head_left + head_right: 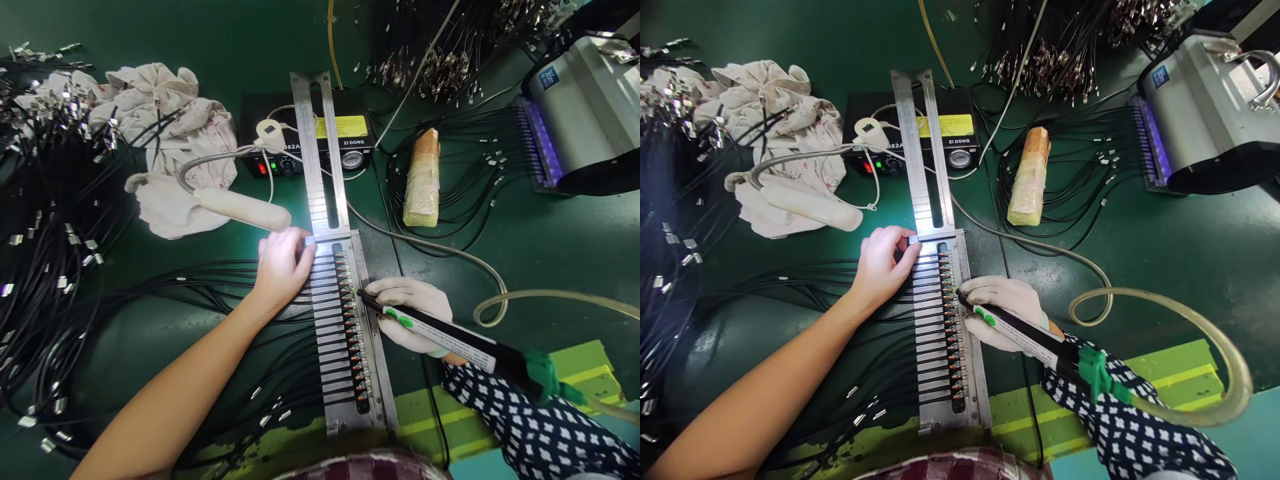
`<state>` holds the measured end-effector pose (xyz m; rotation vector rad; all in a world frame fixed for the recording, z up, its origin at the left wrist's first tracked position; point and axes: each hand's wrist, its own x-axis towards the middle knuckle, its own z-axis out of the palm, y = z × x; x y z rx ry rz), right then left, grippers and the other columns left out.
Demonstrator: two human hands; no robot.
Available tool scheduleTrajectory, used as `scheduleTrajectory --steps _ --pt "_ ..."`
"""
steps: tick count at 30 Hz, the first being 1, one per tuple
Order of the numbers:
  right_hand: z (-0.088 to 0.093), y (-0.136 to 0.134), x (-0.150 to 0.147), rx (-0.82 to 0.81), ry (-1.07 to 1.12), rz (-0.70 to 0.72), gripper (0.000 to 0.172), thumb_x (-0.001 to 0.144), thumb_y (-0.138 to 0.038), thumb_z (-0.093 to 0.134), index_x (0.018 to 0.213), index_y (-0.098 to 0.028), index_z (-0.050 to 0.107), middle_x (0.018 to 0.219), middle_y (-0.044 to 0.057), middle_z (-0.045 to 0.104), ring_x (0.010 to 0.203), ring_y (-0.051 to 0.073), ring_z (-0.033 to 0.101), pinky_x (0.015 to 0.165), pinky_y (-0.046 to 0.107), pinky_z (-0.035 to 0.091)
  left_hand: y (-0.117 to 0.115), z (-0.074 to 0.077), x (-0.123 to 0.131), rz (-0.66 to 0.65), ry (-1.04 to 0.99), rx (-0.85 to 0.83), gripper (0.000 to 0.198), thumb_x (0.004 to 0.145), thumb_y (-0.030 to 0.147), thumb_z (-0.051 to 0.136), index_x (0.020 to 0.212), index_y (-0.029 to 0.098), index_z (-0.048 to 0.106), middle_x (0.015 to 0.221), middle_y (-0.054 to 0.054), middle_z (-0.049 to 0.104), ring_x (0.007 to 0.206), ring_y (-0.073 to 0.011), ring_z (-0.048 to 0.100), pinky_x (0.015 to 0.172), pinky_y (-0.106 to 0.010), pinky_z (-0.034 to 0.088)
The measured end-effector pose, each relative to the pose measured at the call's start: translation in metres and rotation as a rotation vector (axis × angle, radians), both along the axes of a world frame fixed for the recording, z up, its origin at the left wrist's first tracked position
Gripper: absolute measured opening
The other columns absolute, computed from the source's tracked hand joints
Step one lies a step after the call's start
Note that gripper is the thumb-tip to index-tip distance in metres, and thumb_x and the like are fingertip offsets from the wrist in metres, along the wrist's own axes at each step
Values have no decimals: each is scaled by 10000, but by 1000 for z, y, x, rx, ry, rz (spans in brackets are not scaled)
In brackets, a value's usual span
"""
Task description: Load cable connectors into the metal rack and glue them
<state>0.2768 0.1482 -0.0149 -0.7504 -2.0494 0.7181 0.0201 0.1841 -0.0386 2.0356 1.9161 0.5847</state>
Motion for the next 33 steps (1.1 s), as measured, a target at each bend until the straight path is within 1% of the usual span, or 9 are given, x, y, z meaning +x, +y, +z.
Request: scheduleTrajectory --steps 6,9,15,22,28,33 --pt "10 -10 1 49 52 -5 190 820 -168 667 1007 -186 634 920 87 745 893 199 734 798 276 623 0 1 1 -2 5 6 150 920 336 508 959 220 593 783 -23 591 815 -223 533 729 -351 338" --pt "7 -14 1 53 44 23 175 822 -172 667 993 -172 633 882 94 746 890 198 737 800 266 620 0 1 1 1 14 9 148 919 332 513 961 215 594 777 -18 584 801 -219 527 731 -353 335" --pt "1 -12 0 19 24 21 155 835 -196 664 986 -184 629 912 87 750 915 190 732 825 270 617 -1 1 1 -6 16 7 144 921 335 519 957 217 593 772 -17 585 796 -219 526 719 -343 324" --pt "0 -10 1 8 32 24 174 828 -202 678 995 -186 632 933 90 747 920 198 731 815 282 620 0 1 1 4 11 7 150 920 339 512 959 219 592 773 -18 585 799 -218 530 718 -344 330" --pt "1 -10 0 14 33 25 160 814 -184 679 967 -172 631 928 100 744 916 187 730 821 252 606 -1 -1 -1 -3 6 10 140 917 335 522 963 223 592 773 -13 585 799 -216 529 728 -344 327" --pt "-1 -10 2 4 29 37 177 805 -180 679 977 -181 635 924 89 747 907 186 731 816 261 610 0 -2 -1 -6 3 17 144 917 337 525 968 221 592 777 -13 583 806 -217 528 727 -340 324"
